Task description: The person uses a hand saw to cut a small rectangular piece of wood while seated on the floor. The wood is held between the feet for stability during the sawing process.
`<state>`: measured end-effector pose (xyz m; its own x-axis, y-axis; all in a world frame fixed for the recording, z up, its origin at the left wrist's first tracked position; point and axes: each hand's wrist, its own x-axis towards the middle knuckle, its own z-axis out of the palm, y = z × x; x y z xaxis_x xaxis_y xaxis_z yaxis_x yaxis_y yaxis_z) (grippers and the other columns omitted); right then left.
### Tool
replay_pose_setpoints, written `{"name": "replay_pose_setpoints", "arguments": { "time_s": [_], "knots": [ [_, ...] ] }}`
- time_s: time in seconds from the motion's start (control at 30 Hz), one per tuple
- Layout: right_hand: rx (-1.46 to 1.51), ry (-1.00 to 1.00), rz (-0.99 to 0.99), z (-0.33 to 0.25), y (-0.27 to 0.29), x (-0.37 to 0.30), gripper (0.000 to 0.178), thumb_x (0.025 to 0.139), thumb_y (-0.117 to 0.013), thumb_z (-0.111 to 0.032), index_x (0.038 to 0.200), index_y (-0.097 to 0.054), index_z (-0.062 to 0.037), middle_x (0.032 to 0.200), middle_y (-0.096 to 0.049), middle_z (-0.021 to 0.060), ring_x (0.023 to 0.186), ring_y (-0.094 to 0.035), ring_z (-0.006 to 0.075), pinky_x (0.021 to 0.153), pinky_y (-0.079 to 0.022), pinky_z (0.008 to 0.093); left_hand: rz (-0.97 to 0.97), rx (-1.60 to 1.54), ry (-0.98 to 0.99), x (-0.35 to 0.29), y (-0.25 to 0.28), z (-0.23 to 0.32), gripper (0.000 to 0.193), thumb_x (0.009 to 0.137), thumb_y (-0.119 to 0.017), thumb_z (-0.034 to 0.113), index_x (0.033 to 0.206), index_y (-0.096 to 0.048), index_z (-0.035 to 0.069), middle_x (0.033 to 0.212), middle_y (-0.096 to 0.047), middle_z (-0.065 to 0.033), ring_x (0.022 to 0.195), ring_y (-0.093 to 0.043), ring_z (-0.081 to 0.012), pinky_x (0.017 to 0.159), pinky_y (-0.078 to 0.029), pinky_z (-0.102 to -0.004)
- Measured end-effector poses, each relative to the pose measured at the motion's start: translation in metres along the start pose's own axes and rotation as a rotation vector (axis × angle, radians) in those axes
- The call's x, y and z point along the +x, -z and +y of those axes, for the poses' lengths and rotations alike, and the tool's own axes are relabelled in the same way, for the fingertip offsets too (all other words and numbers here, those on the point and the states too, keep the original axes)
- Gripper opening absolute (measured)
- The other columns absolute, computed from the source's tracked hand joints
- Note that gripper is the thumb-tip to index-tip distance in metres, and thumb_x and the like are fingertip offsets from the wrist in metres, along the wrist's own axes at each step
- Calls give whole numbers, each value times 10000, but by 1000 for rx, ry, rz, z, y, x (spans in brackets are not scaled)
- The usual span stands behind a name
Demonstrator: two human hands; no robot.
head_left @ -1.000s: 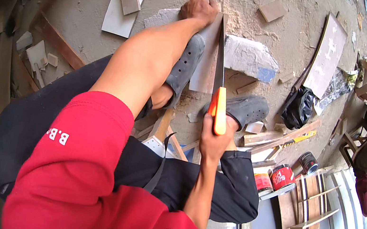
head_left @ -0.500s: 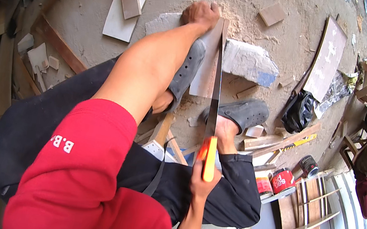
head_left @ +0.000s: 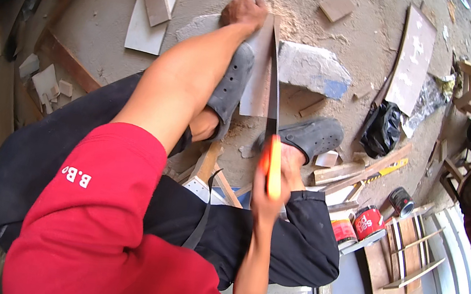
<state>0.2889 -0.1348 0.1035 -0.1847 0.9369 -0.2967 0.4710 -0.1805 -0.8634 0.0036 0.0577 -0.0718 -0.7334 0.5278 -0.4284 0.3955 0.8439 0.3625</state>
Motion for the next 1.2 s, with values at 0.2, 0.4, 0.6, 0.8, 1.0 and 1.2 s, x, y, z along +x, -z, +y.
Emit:
{"name": "replay_pose_setpoints", "arguments": {
  "time_s": [0.2, 0.4, 0.6, 0.8, 1.0, 1.2],
  "knots": [
    [-72, -46, -72, -25, 8, -5, 120, 820, -630, -36, 722, -590, 20, 578, -558, 128, 497, -524, 157, 505, -423, 346, -2, -4, 9, -6, 3, -7, 577, 935, -405, 463, 1020, -716, -16, 1058, -685, -252, 1044, -648, -407, 934, -494, -479],
    [-10, -146, -69, -9, -5, 11, 100, 807, -644, -48, 752, -603, 24, 575, -540, 120, 503, -540, 171, 516, -431, 334, 13, 12, 2, 2, 0, -4, 599, 933, -400, 487, 1017, -721, -12, 1077, -680, -252, 1074, -638, -401, 946, -486, -469],
    [-110, -50, -132, -8, 22, -27, 92, 783, -671, -62, 776, -639, 24, 576, -573, 155, 509, -597, 290, 507, -449, 365, 19, 19, 38, 7, -1, -1, 622, 928, -392, 502, 1043, -719, -15, 1102, -674, -258, 1090, -636, -394, 949, -480, -462],
    [-32, -78, -108, -6, -9, 10, 105, 801, -636, -50, 733, -598, 22, 589, -545, 145, 493, -548, 202, 520, -444, 344, 17, 83, 29, 7, -8, -4, 617, 921, -392, 489, 1045, -718, -21, 1131, -665, -259, 1102, -633, -391, 958, -486, -458],
    [-15, -32, -107, -21, 32, -37, 88, 782, -658, -65, 742, -624, 6, 611, -581, 170, 524, -612, 299, 527, -466, 359, 35, 131, 62, 22, -16, -11, 648, 905, -399, 519, 1058, -713, -27, 1133, -663, -265, 1109, -629, -398, 961, -470, -464],
    [109, -61, -38, 6, -22, 31, 165, 790, -674, -108, 707, -591, 8, 567, -520, 183, 453, -498, 276, 492, -426, 370, 43, 124, 41, 11, -15, 3, 639, 904, -409, 519, 1057, -718, -19, 1114, -670, -264, 1108, -629, -395, 962, -466, -465]
  ]
}}
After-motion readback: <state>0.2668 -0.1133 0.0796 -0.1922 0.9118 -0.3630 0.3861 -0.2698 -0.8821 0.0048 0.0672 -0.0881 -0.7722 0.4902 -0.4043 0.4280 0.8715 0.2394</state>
